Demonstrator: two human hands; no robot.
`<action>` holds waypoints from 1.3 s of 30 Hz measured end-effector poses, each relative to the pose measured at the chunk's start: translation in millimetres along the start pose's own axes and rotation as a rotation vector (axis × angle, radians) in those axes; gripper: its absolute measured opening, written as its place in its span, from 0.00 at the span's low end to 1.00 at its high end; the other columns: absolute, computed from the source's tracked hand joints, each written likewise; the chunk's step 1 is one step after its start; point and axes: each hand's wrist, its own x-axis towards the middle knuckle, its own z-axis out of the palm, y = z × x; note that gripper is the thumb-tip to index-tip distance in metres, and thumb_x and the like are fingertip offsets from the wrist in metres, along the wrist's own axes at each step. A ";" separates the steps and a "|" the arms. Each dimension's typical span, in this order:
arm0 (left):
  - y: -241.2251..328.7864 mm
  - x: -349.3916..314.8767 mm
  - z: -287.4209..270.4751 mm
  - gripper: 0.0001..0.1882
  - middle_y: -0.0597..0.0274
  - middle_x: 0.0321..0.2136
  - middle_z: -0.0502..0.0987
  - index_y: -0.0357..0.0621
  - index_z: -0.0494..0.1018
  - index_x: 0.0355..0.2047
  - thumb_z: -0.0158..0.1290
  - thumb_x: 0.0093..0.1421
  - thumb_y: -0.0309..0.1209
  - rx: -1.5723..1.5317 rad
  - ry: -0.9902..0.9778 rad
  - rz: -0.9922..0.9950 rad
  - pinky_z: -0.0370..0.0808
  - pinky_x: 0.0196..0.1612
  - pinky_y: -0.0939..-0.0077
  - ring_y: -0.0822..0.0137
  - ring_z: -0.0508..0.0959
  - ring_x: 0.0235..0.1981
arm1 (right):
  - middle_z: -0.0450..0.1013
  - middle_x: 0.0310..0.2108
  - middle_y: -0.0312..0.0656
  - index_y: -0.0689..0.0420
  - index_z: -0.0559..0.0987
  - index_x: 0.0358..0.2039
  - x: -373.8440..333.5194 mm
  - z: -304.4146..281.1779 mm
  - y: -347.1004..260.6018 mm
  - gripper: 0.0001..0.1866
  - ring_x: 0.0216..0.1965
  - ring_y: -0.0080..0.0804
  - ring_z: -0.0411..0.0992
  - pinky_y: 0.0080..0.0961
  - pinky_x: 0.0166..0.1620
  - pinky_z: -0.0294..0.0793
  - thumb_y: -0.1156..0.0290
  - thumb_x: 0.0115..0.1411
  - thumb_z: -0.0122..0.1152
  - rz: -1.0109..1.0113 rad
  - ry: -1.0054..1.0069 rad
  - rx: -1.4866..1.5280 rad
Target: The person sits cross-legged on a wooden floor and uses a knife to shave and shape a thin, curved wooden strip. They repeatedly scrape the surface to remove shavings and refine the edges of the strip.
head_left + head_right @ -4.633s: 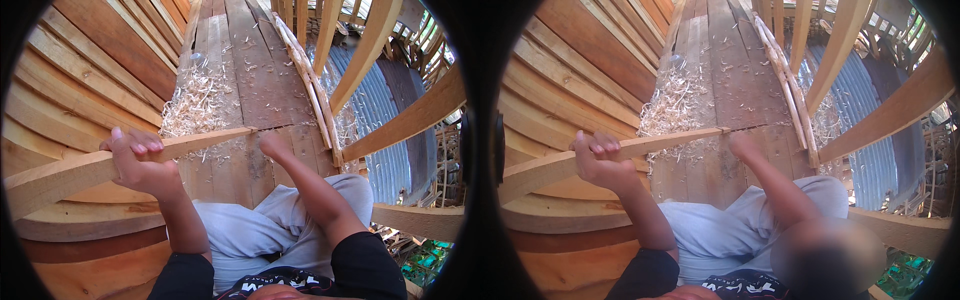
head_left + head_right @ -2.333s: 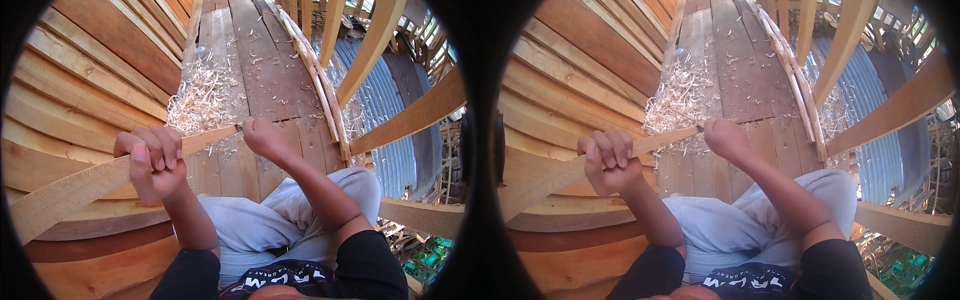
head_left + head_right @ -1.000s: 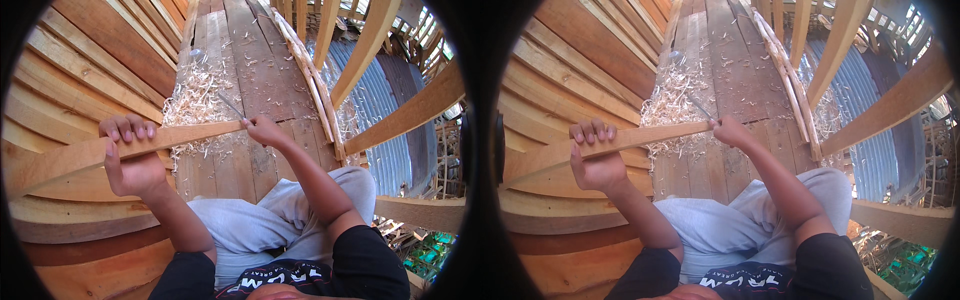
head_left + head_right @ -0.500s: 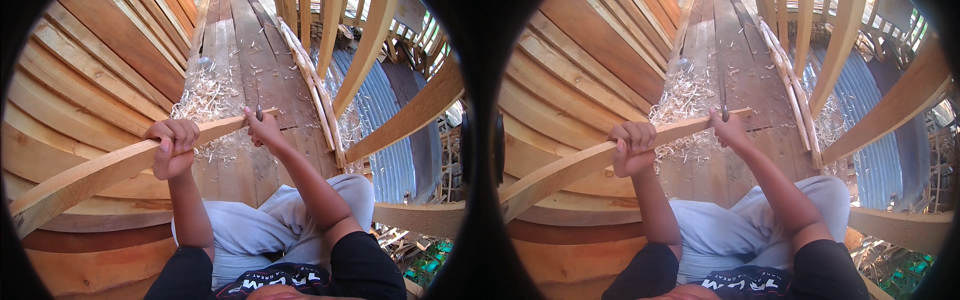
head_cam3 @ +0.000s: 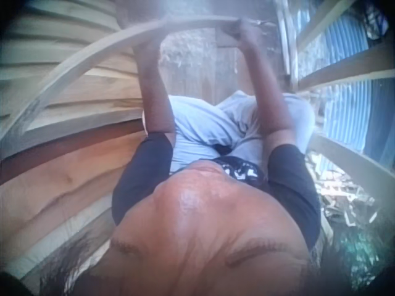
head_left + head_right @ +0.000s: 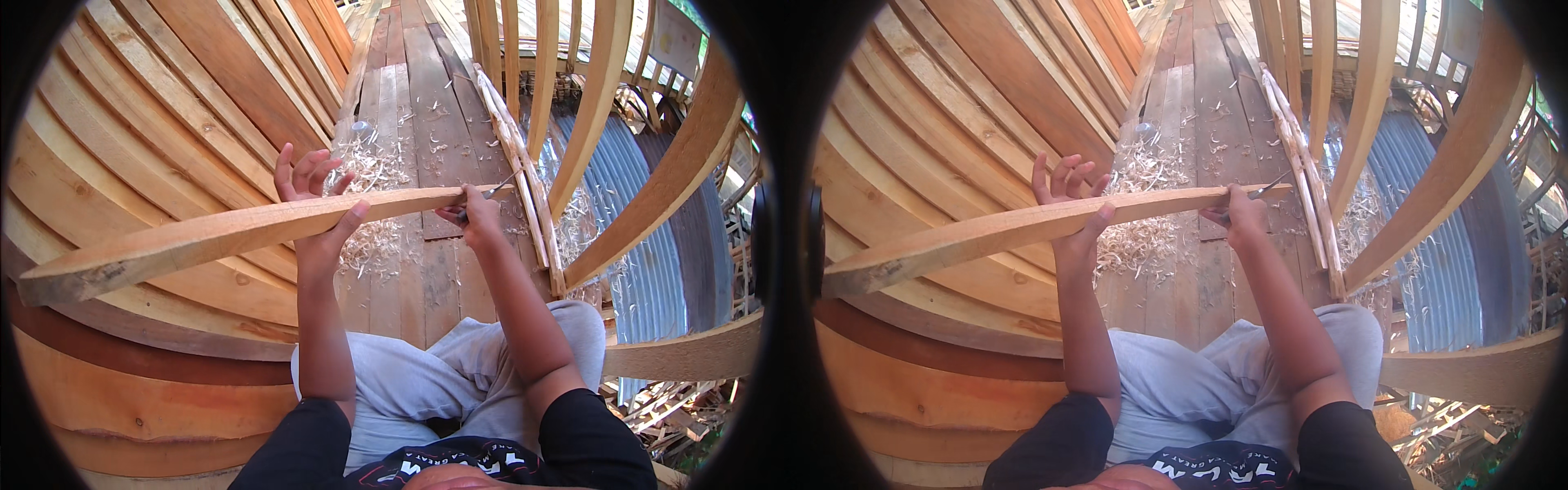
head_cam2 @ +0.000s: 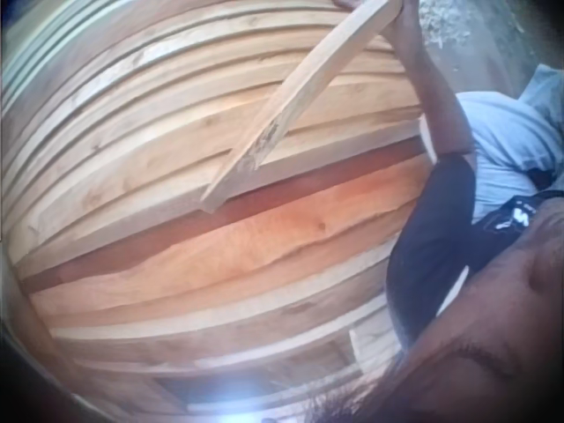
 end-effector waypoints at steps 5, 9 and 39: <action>3.1 -9.5 -33.5 0.49 0.60 0.62 0.57 0.62 0.43 0.68 0.60 0.53 0.24 -0.470 -0.364 0.062 0.61 0.63 0.42 0.54 0.58 0.64 | 0.73 0.34 0.58 0.71 0.67 0.38 1.0 -3.9 -21.8 0.14 0.29 0.47 0.78 0.39 0.31 0.86 0.69 0.64 0.51 -0.037 0.022 -0.013; -17.4 -21.6 -37.4 0.21 0.68 0.47 0.67 0.61 0.70 0.42 0.54 0.56 0.15 -0.594 -0.218 0.123 0.60 0.63 0.38 0.57 0.59 0.64 | 0.73 0.37 0.59 0.70 0.68 0.38 5.9 -4.6 -18.0 0.15 0.35 0.48 0.78 0.41 0.36 0.86 0.67 0.66 0.49 -0.058 -0.043 -0.002; 109.2 -103.1 -51.8 0.55 0.55 0.61 0.56 0.48 0.50 0.66 0.67 0.40 0.46 -0.267 0.191 0.245 0.51 0.66 0.42 0.51 0.52 0.67 | 0.71 0.41 0.56 0.72 0.68 0.43 -72.5 44.1 -14.4 0.14 0.43 0.47 0.75 0.40 0.44 0.83 0.73 0.63 0.54 0.164 -0.383 0.204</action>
